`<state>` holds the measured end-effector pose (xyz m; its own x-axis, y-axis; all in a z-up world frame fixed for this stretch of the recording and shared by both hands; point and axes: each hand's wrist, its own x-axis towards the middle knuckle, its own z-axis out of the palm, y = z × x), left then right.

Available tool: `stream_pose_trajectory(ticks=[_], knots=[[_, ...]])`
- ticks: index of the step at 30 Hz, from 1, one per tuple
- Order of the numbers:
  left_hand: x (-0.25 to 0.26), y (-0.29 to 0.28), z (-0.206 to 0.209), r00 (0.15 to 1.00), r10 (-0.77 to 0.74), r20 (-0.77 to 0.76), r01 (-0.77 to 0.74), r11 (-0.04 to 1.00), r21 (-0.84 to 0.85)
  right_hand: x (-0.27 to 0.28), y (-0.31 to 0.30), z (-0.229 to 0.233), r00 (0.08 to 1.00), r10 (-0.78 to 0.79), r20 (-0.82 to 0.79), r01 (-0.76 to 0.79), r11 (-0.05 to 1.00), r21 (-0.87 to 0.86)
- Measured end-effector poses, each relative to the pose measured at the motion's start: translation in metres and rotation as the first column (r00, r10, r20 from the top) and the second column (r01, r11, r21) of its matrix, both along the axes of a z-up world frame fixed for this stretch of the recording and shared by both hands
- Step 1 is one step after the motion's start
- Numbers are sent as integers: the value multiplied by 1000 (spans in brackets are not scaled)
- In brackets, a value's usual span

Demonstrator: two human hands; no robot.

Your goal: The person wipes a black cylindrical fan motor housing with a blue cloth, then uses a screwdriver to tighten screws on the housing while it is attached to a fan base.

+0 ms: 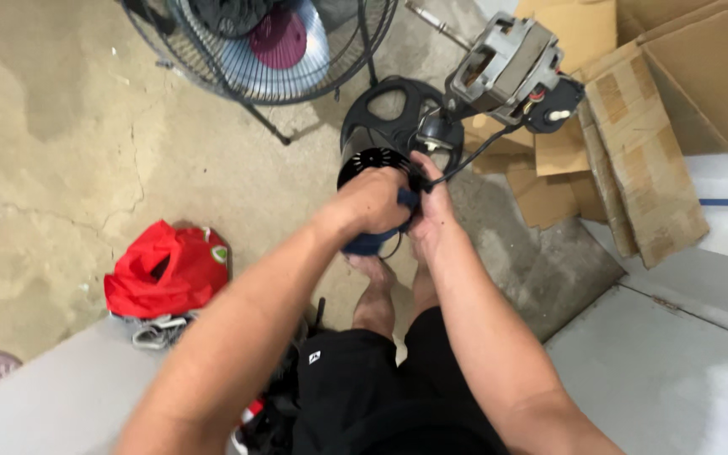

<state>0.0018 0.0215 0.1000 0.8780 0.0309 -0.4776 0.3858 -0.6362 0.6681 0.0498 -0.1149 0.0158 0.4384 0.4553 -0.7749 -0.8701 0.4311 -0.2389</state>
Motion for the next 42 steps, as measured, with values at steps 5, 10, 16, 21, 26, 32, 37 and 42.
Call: stream_pose_trajectory(ticks=[5,10,16,21,26,32,37,42], knots=[[30,-36,-64,729,681,-67,-680,732,46,-1,4,-5,995,-67,68,60,993,99],[35,-49,-48,478,872,-105,-876,464,-135,2,6,-12,989,-140,50,131,979,158],[17,-81,18,348,923,164,-852,385,-356,-12,24,15,925,-51,-376,342,540,769],[48,-56,-7,325,926,193,-941,338,-33,-12,58,38,910,209,358,-89,942,-324],[23,-69,27,582,804,121,-759,590,-275,-4,20,15,994,-76,77,12,786,618],[18,-69,3,594,759,267,-749,643,-161,-20,11,-1,958,-105,266,-4,926,379],[64,-52,-69,721,688,85,-692,722,28,-17,7,1,945,-140,296,105,986,131],[43,-56,-80,904,409,121,-420,903,85,-8,-2,7,959,-149,240,122,985,123]])
